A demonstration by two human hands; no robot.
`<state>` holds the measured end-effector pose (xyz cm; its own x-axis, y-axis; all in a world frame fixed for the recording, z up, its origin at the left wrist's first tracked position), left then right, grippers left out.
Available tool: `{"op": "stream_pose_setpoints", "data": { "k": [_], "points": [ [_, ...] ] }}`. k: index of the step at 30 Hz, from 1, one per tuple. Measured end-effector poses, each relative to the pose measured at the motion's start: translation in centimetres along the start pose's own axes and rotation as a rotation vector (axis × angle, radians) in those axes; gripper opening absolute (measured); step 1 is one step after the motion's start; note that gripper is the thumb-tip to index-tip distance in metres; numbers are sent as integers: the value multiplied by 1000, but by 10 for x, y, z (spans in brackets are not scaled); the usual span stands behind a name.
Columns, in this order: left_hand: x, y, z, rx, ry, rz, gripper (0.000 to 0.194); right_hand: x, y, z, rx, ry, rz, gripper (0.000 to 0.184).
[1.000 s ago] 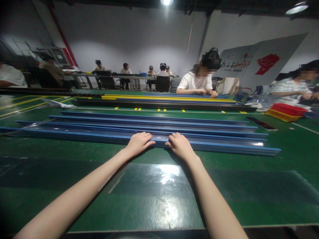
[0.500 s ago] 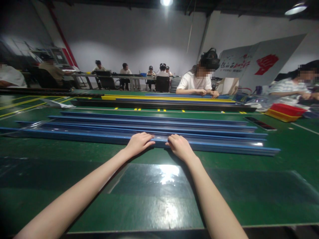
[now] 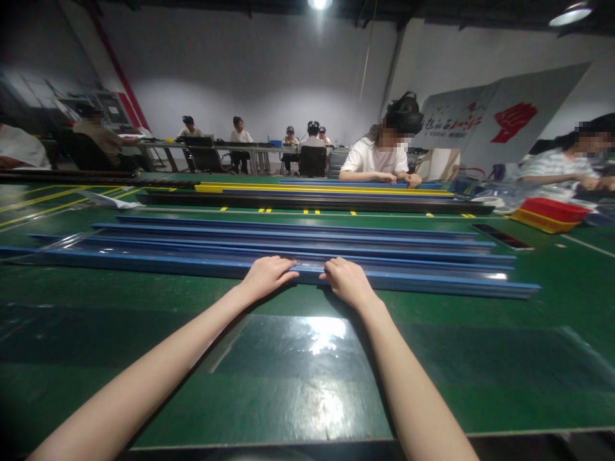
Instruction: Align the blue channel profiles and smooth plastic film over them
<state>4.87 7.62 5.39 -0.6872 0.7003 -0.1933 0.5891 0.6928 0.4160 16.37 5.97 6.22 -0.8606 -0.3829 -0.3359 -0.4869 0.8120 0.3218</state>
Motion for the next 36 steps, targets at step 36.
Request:
{"op": "stream_pose_setpoints", "data": {
  "k": [36],
  "points": [
    [-1, 1, -1, 9, 55, -27, 37, -2, -1, 16, 224, 60, 69, 27]
  ]
}}
Point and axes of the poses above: each hand's wrist, its own y-axis towards the middle knuckle, its own z-axis out of the palm, x = y × z, the point moved 10 cm from there along y, towards the middle knuckle, and after that the axes turned 14 degrees about -y, right-handed, at the moved point
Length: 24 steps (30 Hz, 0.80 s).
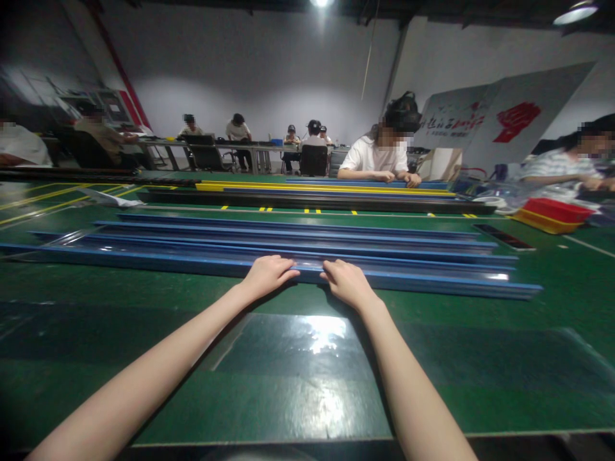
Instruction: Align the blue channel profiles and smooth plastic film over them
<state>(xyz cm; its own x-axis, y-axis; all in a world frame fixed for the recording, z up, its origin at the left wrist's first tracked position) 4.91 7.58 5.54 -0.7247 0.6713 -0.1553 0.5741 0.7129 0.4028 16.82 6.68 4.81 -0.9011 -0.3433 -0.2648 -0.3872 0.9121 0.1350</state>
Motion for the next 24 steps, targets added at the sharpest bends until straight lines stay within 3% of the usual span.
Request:
{"op": "stream_pose_setpoints", "data": {
  "k": [24],
  "points": [
    [-5, -2, -1, -78, 25, 58, 37, 2, 0, -4, -18, -13, 6, 23]
  ]
}}
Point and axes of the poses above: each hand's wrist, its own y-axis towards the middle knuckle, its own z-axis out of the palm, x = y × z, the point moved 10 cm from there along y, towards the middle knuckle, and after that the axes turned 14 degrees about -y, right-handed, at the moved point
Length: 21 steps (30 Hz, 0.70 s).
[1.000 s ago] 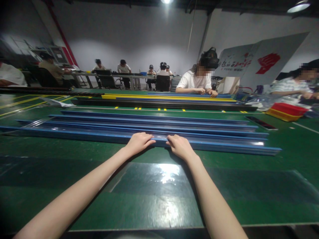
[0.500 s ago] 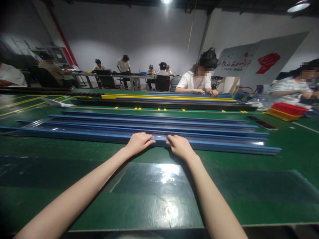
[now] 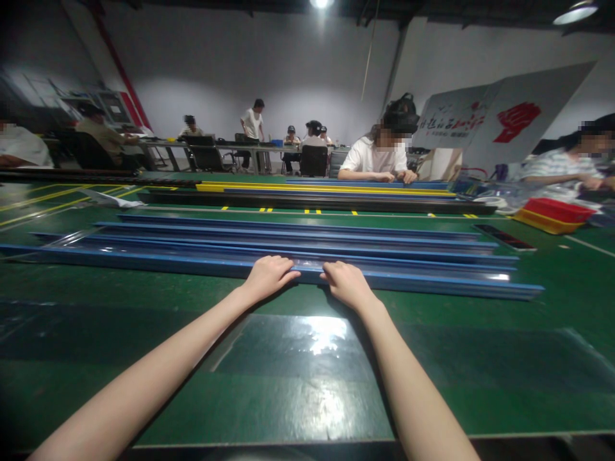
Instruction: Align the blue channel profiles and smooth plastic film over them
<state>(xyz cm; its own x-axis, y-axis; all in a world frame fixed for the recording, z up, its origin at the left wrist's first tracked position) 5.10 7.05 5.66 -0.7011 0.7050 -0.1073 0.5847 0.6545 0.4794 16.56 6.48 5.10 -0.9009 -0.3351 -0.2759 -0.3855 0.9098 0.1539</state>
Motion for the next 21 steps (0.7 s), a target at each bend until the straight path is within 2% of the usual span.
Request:
{"op": "stream_pose_setpoints", "data": {
  "k": [9, 21],
  "points": [
    [-5, -2, -2, -34, 60, 11, 38, 4, -1, -4, -44, -32, -14, 23],
    [-6, -2, -3, -41, 48, 2, 38, 5, -2, -6, -39, -40, -3, 24]
  ]
}}
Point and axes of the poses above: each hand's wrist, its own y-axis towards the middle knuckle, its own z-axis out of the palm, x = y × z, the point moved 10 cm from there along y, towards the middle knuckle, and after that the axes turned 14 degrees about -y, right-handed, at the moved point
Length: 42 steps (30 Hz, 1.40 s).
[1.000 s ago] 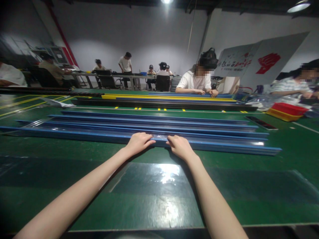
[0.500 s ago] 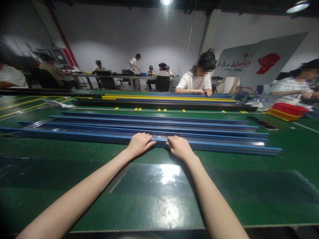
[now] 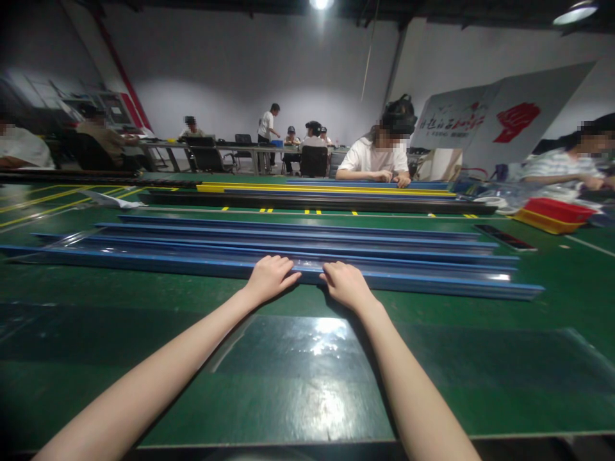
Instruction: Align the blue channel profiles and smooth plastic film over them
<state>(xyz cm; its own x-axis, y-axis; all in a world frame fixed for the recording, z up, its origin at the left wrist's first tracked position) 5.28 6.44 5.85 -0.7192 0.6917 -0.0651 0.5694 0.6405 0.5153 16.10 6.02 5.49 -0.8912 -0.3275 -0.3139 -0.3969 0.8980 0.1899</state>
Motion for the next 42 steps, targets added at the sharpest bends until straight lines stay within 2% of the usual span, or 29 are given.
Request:
{"op": "stream_pose_setpoints", "data": {
  "k": [42],
  "points": [
    [-2, 0, -1, -24, 27, 22, 38, 2, 0, 0, -15, -22, -16, 25]
  ]
}}
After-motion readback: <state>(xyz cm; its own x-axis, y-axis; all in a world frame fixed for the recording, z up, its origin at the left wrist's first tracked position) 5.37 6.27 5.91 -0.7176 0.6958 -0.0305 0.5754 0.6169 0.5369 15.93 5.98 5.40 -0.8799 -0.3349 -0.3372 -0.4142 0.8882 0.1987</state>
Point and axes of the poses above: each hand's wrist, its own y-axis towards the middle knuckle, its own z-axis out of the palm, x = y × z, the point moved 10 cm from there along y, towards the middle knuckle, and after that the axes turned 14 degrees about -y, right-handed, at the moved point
